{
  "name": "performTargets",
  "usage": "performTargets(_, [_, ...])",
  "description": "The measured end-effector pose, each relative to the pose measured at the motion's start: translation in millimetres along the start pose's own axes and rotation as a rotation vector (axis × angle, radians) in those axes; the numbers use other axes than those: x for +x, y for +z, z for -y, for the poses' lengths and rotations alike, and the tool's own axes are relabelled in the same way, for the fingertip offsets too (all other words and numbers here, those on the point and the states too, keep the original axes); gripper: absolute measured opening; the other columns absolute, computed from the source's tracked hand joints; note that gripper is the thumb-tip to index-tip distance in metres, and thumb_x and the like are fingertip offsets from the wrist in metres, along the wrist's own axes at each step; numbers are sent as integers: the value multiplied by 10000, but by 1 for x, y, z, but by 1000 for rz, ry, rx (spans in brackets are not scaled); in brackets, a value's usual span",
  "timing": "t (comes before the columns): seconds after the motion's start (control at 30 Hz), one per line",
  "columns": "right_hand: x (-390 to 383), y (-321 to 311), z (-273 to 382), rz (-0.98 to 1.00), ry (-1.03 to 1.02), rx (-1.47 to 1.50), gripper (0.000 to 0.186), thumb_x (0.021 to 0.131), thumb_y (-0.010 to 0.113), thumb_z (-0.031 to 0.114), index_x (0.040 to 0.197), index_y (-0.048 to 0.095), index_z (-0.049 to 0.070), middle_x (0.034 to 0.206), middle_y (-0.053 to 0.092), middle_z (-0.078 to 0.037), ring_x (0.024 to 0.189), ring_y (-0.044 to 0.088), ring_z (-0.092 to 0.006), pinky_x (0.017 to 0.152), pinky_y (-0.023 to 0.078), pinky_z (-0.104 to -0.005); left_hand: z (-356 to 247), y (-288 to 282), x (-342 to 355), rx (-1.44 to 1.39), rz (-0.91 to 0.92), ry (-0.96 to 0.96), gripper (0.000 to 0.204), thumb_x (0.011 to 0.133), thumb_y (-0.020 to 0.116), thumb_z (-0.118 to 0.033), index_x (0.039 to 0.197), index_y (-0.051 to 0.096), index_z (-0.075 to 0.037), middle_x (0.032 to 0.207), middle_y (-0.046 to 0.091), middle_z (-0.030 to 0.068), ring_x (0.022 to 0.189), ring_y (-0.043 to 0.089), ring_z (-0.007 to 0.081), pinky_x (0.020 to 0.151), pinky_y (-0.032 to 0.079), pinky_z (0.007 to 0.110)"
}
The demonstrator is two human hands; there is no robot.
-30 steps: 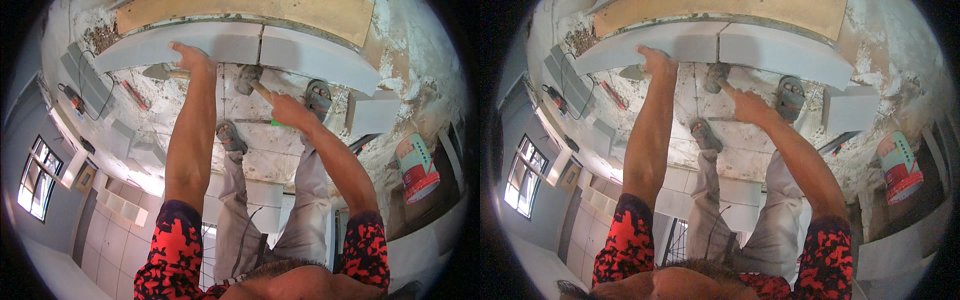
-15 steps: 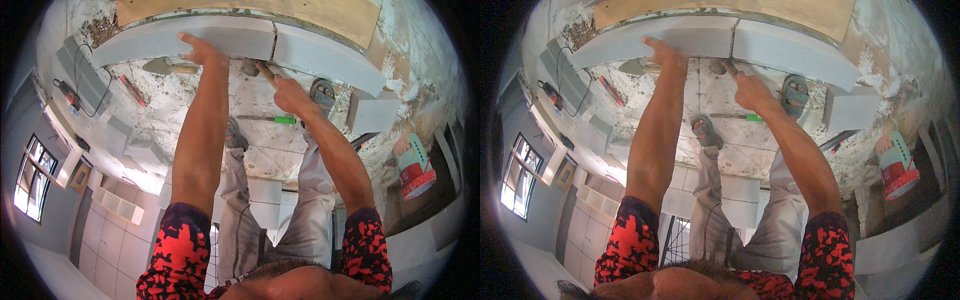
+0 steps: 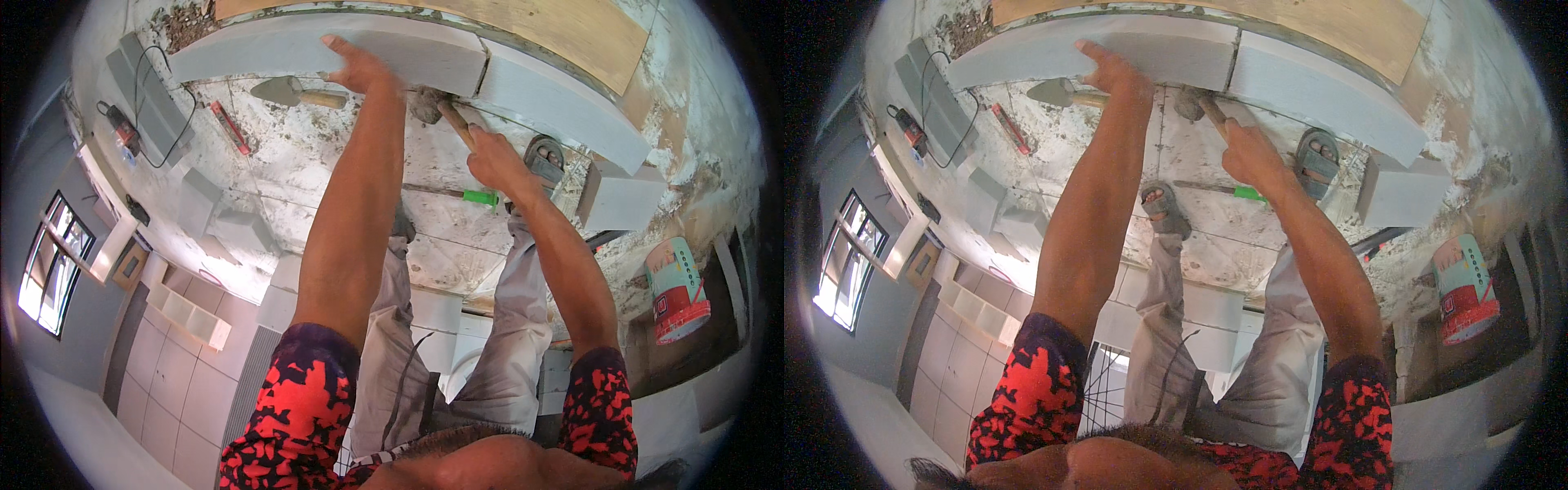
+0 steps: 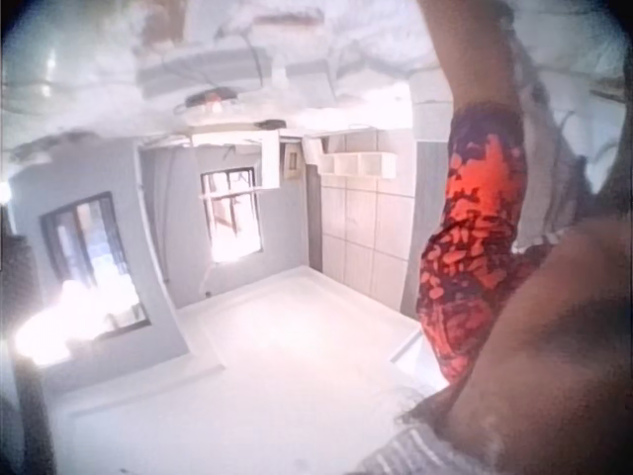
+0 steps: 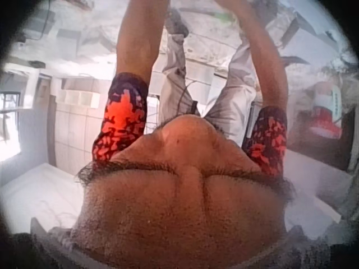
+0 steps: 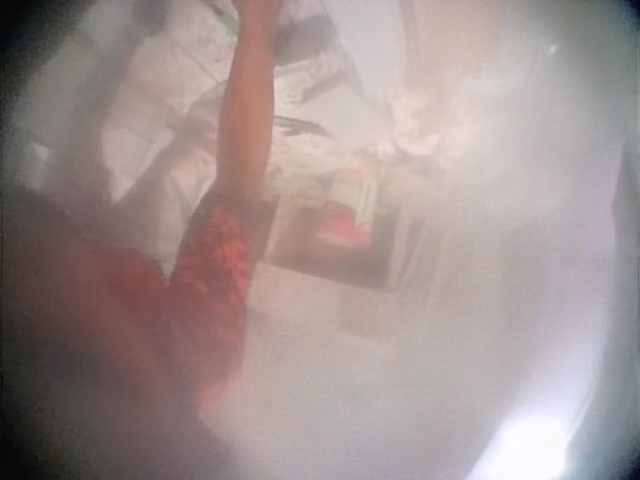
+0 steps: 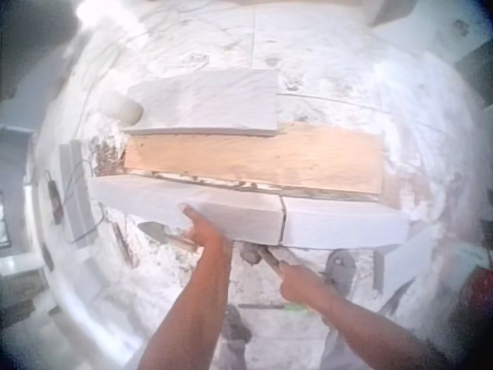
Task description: The person lays bricks along a line, applying mortar with a trowel, positioning the bricks by hand, and tapping them into place using a mallet.
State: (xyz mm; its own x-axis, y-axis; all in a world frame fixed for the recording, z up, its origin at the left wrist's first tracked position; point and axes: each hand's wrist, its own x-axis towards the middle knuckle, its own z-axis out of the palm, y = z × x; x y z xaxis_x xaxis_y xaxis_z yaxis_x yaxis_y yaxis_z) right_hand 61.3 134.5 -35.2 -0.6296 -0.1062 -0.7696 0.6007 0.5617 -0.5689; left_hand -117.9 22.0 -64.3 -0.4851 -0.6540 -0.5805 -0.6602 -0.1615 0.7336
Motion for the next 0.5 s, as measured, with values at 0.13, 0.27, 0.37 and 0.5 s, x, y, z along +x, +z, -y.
performTargets(0.13, [-3,-11,3,74,51,41,339,762,475,34,1088,510,-52,921,615,-323,902,590,-487,814,444,-537,4,-1,8,52,-31,34,1084,785,498,-731,1437,103,40,1305,419,316,1098,552,418,914,533,419])
performTargets(0.27, [-12,-8,3,65,86,88,360,771,487,49,1122,504,-30,953,612,-316,923,583,-482,817,442,-529,4,2,4,55,-55,54,1042,795,489,-725,1399,178,64,1269,450,320,1080,564,416,906,537,405])
performTargets(0.37, [-24,-8,5,131,77,97,384,778,504,73,1149,489,-25,964,608,-314,936,579,-475,818,443,-520,5,6,9,87,-94,97,1037,789,487,-736,1381,214,71,1243,472,320,1052,577,416,886,541,399])
performTargets(0.5, [-64,-9,1,239,113,205,404,780,531,101,1158,470,-27,936,610,-307,907,587,-464,797,447,-520,4,-4,15,78,-15,-26,1040,784,546,-702,1398,174,51,1301,440,286,1093,555,387,901,523,412])
